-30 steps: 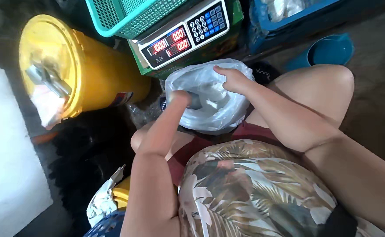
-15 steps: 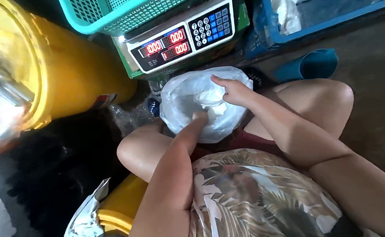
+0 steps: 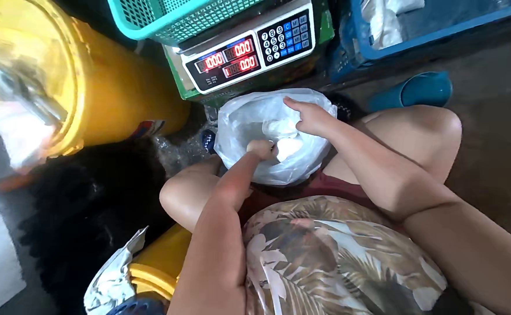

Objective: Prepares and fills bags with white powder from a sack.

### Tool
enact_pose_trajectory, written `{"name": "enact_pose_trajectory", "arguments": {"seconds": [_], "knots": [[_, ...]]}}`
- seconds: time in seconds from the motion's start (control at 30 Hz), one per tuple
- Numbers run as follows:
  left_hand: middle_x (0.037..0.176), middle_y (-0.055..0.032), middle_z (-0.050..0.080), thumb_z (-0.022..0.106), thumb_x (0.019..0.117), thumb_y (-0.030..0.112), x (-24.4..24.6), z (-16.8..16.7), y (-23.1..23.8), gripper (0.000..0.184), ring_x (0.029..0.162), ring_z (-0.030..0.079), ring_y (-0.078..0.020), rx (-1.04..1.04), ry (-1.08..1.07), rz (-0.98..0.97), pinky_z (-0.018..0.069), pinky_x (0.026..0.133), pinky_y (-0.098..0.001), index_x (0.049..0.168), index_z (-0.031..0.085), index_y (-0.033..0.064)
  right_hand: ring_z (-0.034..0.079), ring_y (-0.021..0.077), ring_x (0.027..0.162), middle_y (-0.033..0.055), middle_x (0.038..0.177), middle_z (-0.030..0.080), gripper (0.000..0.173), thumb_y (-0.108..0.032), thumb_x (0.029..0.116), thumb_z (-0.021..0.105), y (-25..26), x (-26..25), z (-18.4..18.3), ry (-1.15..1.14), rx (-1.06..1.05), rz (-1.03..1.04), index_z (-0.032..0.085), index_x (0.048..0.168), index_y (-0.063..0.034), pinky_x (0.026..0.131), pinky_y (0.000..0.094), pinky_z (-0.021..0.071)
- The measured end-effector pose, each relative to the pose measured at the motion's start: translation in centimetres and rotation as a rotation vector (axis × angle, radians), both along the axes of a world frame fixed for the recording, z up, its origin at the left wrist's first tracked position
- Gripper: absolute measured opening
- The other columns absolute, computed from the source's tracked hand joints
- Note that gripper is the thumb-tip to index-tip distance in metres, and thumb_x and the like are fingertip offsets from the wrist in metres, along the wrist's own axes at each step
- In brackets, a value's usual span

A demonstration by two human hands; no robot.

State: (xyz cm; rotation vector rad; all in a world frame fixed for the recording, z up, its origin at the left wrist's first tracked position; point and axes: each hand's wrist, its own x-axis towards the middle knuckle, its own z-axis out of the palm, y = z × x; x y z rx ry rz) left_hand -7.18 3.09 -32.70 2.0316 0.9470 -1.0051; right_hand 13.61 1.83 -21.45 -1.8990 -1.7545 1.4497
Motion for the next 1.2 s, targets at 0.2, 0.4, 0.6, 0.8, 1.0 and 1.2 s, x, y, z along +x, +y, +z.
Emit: {"name": "enact_pose_trajectory", "arguments": {"seconds": [0.2,0.4,0.6,0.8,1.0,1.2], "knots": [[0.116,-0.0202,0.072,0.04,0.1098,0.041,-4.2,4.1,0.7,0.047,0.114,0.068,-0.0398,0.123,-0.026,0.082,0.0507,0.092,-0.0653,0.116,0.071,0.0063,0.041,0.0316,0.148,0.0086,0.167,0.033,0.086,0.009,0.0843,0.068,-0.5,-0.1,-0.7,-0.011,0.039,-0.032,0.033,0.161,-0.0101,0.118,0.0581,0.0365],[0.109,-0.0222,0.072,0.037,0.111,0.04,-7.9,8.0,0.5,0.05,0.108,0.068,-0.041,0.201,-0.043,0.229,0.0506,0.09,-0.0659,0.11,0.07,0.0025,0.043,0.033,0.147,0.0064,0.166,0.036,0.086,0.009,0.0838,0.067,-1.0,-0.6,-1.0,-0.019,0.06,-0.038,0.035,0.161,-0.0131,0.117,0.061,0.0367],[0.1,-0.0234,0.07,0.038,0.1115,0.041,-9.7,12.8,-0.6,0.052,0.1,0.068,-0.0417,0.282,-0.099,0.334,0.0502,0.085,-0.0663,0.102,0.069,0.0005,0.042,0.0334,0.147,0.0092,0.165,0.036,0.088,0.01,0.082,0.069,-1.5,-0.9,-1.0,-0.022,0.094,-0.03,0.035,0.16,-0.0112,0.118,0.0604,0.036],[0.095,-0.0227,0.068,0.038,0.1116,0.041,-8.8,17.1,0.1,0.053,0.096,0.067,-0.0401,0.293,-0.074,0.367,0.0499,0.083,-0.0649,0.097,0.067,-0.0002,0.041,0.033,0.148,0.0103,0.166,0.034,0.091,0.011,0.0788,0.07,-2.2,-1.1,-1.6,-0.004,0.144,0.024,0.035,0.16,-0.0084,0.119,0.0584,0.0354],[0.118,-0.0254,0.068,0.034,0.1103,0.049,-0.9,21.8,0.1,0.061,0.116,0.065,-0.043,0.344,0.252,0.365,0.0501,0.09,-0.0682,0.111,0.07,-0.0008,0.043,0.0372,0.146,0.0146,0.165,0.035,0.09,0.013,0.0768,0.072,-2.8,-1.5,-1.8,0.021,0.199,0.07,0.037,0.158,-0.0042,0.118,0.0603,0.0349],[0.121,-0.0251,0.068,0.041,0.109,0.036,5.2,23.2,-0.3,0.047,0.116,0.065,-0.0439,0.369,0.312,0.229,0.05,0.087,-0.0691,0.112,0.07,-0.0002,0.046,0.0377,0.144,0.0148,0.163,0.038,0.091,0.012,0.0759,0.073,-2.8,-1.4,-2.1,0.003,0.205,0.084,0.037,0.158,-0.0039,0.117,0.0596,0.0371]]}}
